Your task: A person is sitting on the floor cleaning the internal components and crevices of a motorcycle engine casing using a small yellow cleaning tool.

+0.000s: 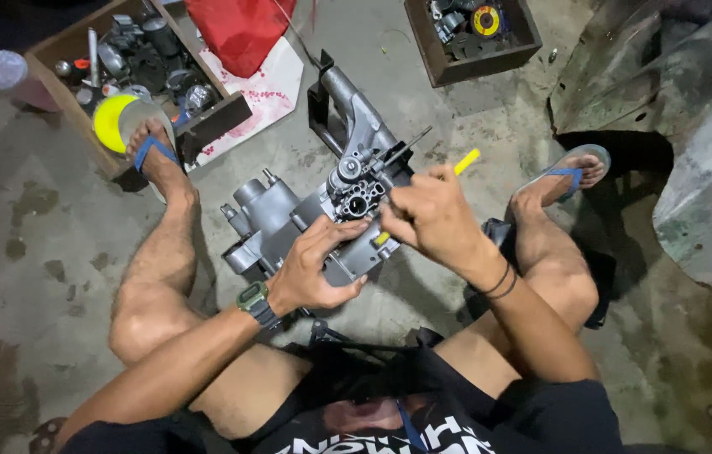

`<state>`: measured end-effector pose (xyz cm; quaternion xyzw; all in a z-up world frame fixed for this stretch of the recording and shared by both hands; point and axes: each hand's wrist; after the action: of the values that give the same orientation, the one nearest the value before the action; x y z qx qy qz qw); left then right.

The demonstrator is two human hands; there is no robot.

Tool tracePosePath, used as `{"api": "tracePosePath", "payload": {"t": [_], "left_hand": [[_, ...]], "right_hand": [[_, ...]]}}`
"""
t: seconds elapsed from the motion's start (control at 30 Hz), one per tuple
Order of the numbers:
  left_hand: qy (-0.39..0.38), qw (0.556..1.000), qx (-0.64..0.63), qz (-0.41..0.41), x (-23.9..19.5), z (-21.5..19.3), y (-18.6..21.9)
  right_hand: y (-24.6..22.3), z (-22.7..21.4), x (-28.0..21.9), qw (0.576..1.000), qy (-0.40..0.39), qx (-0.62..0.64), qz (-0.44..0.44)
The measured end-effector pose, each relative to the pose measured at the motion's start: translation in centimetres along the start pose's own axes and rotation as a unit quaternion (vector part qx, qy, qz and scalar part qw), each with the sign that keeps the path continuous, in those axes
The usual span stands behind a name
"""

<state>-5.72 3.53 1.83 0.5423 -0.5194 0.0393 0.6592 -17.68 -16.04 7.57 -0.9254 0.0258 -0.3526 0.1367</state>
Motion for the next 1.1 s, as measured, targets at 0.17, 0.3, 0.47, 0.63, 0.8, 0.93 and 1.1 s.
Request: {"api": "tracePosePath", "payload": {"t": [0.17,0.3,0.47,0.63,0.8,0.93,1.1], "left_hand": [[0.004,1.0,-0.001,-0.009,-0.8,0.0,-0.2],[0.0,1.0,0.0,0.005,-0.6,0.0,-0.8],[-0.001,1.0,0.0,-0.005,-1.0,-0.1,0.1],[0.007,1.0,0.006,0.009,-0.8,0.2,-0.7],[0.007,1.0,0.005,0.007,-0.6,0.1,-0.1],[0.004,1.0,0.011,0.008,-0.4,0.1,-0.3],[0.004,1.0,0.007,-0.006,-0.5,0.1,0.4]], "right_hand": [[4.9,-1.3,-0.7,0.999,0.02,-0.038,0.009],[0.6,-0.7,-0.7,0.999,0.024,-0.003,0.038],[6.1,-0.5,-2.2,0.996,0.047,-0.056,0.046],[4.2,0.0,-1.9,0.995,0.045,-0.022,0.087],[5.1,-0.6,-1.7,0.994,0.057,-0.054,0.073],[4.0,-0.3,-1.6,0.994,0.046,-0.005,0.103],[7.6,2.4,-4.5,0.993,0.078,-0.061,0.068]]}}
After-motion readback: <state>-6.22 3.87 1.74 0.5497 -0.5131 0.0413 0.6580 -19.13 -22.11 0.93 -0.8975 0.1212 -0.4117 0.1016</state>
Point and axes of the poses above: each hand's wrist, its own x-axis towards the middle knuckle, its own z-axis out of the palm, y = z × x, and after that the axes turned 13 degrees about y, right-handed
